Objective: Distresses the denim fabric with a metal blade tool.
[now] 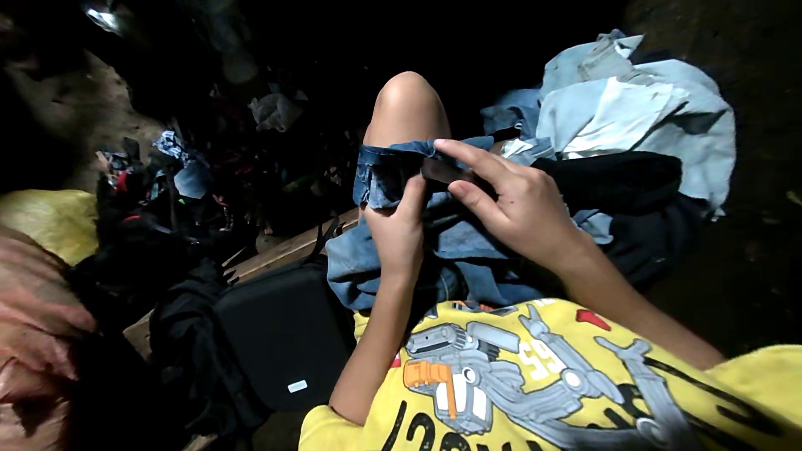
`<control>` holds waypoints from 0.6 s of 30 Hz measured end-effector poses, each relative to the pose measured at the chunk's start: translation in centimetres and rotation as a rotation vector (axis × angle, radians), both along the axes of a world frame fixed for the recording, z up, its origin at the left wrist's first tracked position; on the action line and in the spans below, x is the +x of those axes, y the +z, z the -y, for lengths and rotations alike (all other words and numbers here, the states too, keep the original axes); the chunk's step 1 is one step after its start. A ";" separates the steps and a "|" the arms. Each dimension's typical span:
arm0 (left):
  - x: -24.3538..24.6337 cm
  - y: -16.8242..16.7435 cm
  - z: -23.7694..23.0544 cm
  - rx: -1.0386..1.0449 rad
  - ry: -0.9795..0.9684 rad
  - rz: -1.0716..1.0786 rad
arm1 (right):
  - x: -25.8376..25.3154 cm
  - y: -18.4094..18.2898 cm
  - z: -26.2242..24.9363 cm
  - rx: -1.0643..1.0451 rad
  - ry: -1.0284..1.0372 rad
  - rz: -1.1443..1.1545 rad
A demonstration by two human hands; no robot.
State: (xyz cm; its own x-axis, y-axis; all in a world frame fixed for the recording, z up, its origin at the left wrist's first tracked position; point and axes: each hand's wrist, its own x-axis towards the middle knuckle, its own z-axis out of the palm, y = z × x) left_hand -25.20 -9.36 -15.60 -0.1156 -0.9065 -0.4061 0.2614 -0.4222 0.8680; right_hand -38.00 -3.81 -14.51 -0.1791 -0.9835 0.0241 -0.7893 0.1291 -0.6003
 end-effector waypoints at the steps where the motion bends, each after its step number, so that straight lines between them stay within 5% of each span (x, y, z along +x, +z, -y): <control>1: 0.0 -0.3 -0.3 -0.054 -0.020 0.016 | 0.1 -0.1 0.1 -0.014 -0.008 0.021; 6: -0.2 -1.2 -1.5 -0.276 -0.065 0.100 | 0.9 -1.3 0.8 -0.122 -0.078 0.373; 11: 0.5 -1.0 -0.2 -0.204 -0.148 0.059 | -1.1 0.2 1.0 0.101 -0.152 0.984; 18: 1.2 -1.0 0.9 -0.127 -0.285 0.012 | -2.5 0.8 1.8 0.113 0.056 0.709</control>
